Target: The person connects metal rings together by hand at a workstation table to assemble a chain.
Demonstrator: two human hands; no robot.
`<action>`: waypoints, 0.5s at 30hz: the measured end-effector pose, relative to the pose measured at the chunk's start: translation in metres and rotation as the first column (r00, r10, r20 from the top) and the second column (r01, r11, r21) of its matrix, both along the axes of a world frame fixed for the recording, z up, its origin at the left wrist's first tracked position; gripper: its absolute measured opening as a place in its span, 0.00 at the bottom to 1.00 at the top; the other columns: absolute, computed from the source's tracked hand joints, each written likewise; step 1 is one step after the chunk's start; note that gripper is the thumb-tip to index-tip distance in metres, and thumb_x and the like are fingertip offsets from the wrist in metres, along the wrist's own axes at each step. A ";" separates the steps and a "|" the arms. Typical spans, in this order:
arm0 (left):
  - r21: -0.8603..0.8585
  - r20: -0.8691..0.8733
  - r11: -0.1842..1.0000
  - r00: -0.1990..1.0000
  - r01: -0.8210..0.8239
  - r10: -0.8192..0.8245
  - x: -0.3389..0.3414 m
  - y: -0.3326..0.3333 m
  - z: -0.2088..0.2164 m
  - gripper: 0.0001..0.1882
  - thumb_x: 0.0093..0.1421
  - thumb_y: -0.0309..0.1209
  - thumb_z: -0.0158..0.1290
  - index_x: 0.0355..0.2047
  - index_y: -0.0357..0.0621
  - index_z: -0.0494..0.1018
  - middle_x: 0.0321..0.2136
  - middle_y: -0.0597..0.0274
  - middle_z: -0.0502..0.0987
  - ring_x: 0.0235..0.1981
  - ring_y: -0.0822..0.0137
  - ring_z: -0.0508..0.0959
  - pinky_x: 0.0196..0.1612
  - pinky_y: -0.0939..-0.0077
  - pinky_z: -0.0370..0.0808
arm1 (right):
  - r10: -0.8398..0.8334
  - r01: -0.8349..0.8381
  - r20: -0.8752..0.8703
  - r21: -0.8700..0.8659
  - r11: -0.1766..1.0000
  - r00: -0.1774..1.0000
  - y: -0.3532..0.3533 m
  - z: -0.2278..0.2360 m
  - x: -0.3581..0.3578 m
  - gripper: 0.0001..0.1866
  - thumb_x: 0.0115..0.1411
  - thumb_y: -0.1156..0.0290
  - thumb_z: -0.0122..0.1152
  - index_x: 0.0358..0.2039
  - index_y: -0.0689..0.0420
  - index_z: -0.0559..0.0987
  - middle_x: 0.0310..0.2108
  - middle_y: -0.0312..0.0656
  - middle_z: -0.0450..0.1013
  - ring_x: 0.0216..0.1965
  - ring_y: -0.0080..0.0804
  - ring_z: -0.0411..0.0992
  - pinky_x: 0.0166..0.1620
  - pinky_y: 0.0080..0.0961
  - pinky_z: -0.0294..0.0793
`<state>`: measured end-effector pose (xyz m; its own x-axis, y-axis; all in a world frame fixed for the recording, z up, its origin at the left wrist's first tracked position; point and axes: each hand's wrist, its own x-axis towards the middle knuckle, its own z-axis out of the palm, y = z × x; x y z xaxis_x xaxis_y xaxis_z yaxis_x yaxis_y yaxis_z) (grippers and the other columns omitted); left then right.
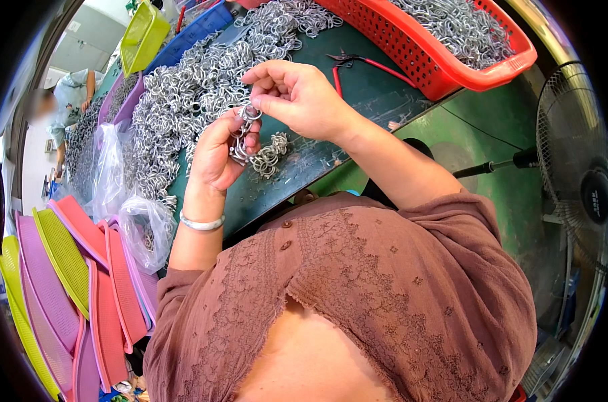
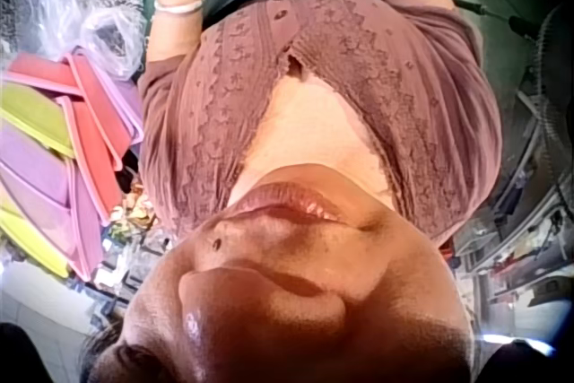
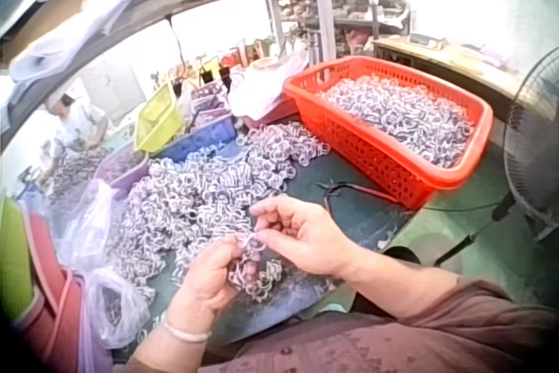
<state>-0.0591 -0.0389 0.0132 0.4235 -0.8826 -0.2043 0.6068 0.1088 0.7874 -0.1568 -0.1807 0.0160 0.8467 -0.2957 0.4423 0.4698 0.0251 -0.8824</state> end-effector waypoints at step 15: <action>-0.117 0.053 0.992 0.998 0.049 -0.043 0.001 0.006 0.001 0.20 0.53 0.23 0.44 0.47 0.32 0.62 0.33 0.53 0.73 0.28 0.69 0.73 0.32 0.79 0.72 | -0.101 0.100 -0.045 -0.026 0.995 0.994 -0.006 -0.004 -0.001 0.13 0.55 0.80 0.50 0.42 0.62 0.72 0.30 0.35 0.71 0.29 0.15 0.67 0.33 0.12 0.67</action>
<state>-0.0583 -0.0325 0.0138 0.3892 -0.9180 -0.0765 0.5730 0.1763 0.8004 -0.1582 -0.1872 0.0120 0.8329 -0.3706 0.4111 0.4274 -0.0412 -0.9031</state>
